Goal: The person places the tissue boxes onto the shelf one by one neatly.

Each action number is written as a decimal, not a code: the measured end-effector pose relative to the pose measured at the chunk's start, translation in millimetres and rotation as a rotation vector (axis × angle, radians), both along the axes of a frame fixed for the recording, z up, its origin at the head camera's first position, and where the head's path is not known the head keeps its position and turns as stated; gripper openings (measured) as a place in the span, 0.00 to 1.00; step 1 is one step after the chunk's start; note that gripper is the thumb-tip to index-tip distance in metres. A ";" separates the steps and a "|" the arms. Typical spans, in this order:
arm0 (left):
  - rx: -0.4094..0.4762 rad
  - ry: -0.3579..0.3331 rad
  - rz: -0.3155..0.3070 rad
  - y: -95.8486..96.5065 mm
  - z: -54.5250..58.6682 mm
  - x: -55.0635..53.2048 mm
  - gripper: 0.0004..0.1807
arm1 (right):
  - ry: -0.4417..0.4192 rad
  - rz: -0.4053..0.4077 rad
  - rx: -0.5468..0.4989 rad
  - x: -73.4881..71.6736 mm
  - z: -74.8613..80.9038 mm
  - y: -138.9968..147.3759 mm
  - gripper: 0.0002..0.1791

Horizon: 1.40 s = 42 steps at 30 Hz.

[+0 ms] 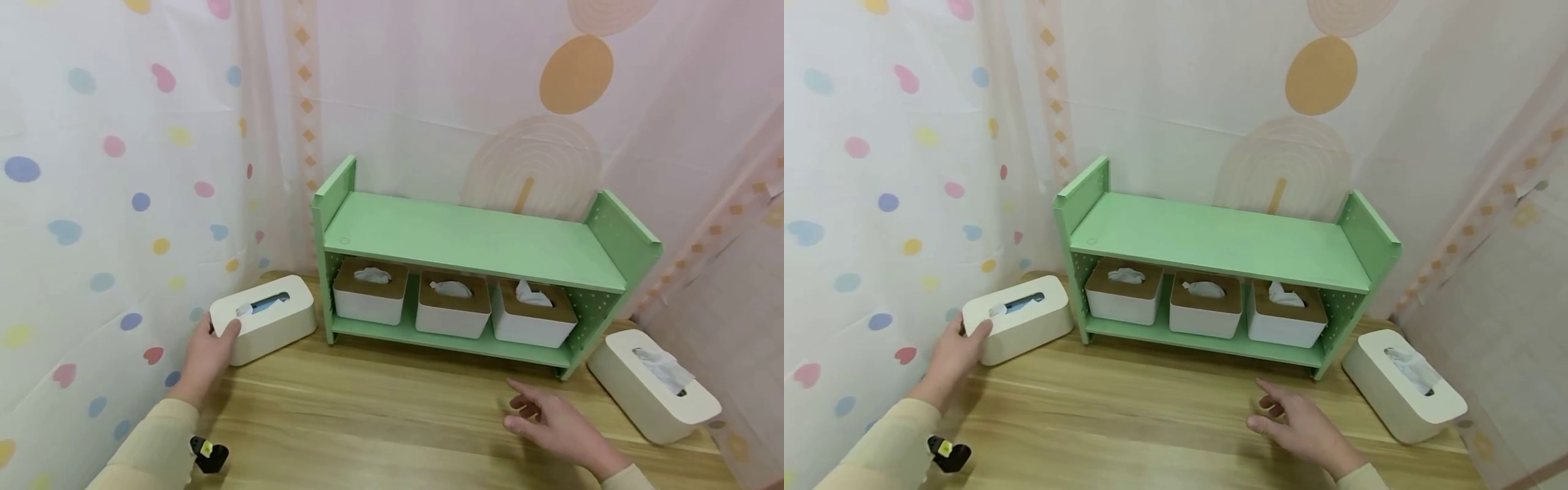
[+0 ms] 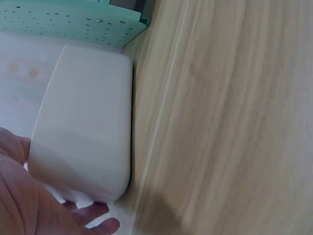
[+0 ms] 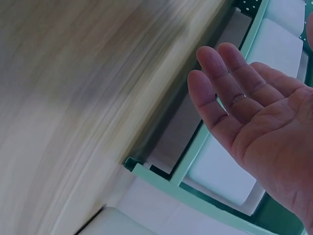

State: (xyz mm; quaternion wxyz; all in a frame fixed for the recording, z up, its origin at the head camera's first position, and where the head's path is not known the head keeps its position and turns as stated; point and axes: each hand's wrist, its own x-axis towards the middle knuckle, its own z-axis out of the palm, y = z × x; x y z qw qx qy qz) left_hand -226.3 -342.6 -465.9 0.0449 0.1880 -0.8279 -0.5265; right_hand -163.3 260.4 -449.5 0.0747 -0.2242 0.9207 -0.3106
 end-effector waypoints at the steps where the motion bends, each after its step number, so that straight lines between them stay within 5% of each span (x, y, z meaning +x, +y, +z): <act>1: 0.021 -0.001 -0.001 0.6 -0.2 -0.2 0.44 | -0.004 -0.001 -0.002 0.2 -0.8 -0.2 0.39; 6: 0.091 -0.040 0.012 1.2 0.6 -1.2 0.41 | -0.020 0.015 -0.009 0.4 -3.8 -2.9 0.39; 26: 0.019 -0.023 0.039 -7.2 9.6 -3.6 0.34 | -0.017 0.042 -0.026 0.0 -5.2 -4.8 0.37; 35: 0.036 -0.115 -0.027 3.3 14.2 29.3 0.34 | -0.112 0.113 -0.103 2.0 -2.2 -20.2 0.37; 42: 0.082 -0.125 -0.148 44.5 13.1 55.7 0.35 | -0.252 0.175 -0.193 6.0 -2.5 -45.0 0.37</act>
